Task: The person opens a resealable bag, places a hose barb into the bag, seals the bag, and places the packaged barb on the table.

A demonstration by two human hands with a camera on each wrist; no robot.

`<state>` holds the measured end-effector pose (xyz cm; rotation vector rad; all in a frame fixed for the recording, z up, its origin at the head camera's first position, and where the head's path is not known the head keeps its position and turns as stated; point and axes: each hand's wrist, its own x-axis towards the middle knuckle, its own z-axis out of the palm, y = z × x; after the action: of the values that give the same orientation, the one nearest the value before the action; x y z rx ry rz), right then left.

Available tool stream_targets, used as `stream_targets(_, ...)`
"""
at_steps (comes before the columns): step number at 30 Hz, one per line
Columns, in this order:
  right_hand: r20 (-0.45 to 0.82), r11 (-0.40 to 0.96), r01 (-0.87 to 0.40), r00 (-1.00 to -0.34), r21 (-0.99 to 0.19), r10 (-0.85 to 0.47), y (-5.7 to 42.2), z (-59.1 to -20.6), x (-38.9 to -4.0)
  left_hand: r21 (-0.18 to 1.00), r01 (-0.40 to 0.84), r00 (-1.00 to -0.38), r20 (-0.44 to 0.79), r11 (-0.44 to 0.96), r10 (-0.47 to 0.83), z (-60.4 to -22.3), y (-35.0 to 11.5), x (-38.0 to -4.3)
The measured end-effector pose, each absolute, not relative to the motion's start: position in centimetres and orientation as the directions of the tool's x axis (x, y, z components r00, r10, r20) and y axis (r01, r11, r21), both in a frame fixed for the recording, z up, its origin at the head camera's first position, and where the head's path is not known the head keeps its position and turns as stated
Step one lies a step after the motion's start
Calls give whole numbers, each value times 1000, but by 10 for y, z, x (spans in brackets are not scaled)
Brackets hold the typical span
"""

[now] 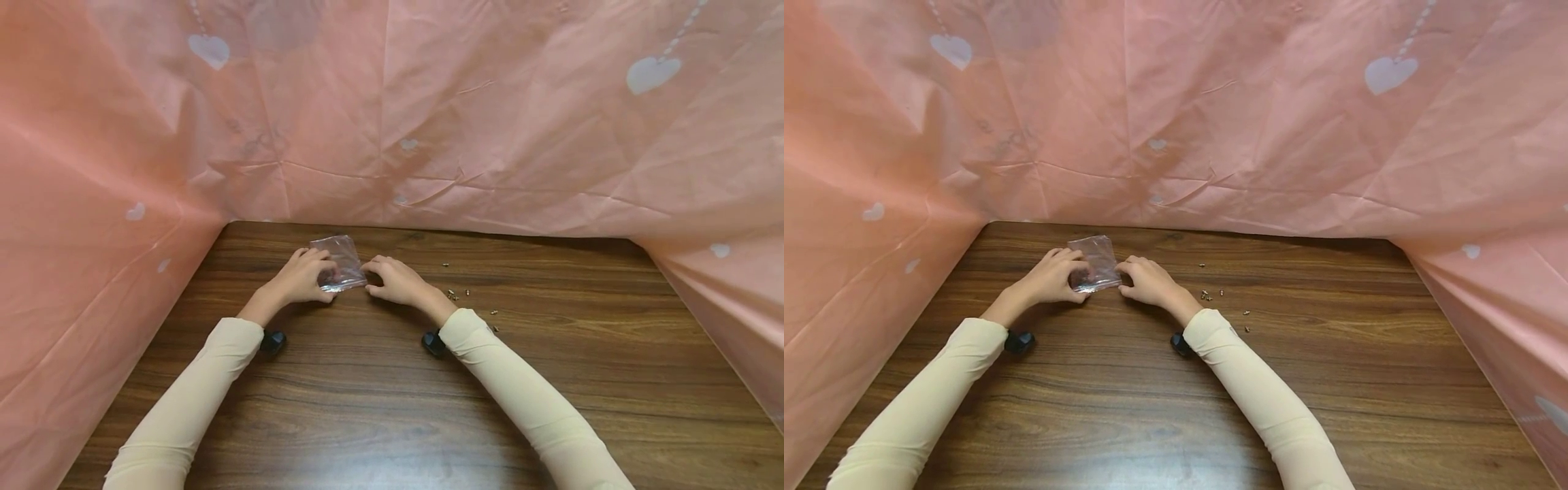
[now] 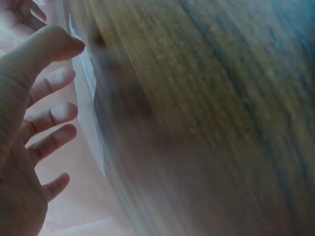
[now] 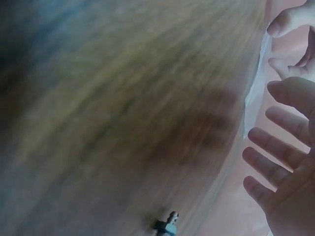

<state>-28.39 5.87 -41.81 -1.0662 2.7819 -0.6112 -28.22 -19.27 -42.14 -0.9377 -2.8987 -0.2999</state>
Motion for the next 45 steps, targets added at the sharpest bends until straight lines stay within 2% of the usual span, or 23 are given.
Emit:
stream_targets(21, -58, 690, -632, -721, -354, -690, 48, -421, -287, 214, 559, -828, 89, 801, 553, -424, -195, -284)
stream_targets(37, -36, 676, -659, -707, -331, -707, 61, -411, -276, 313, 549, -822, 36, 775, 568, -422, -180, -286)
stream_targets(45, -21, 681, -657, -715, -324, -699, 71, -411, -278, 307, 570, -808, 41, 762, 588, -424, -172, -284)
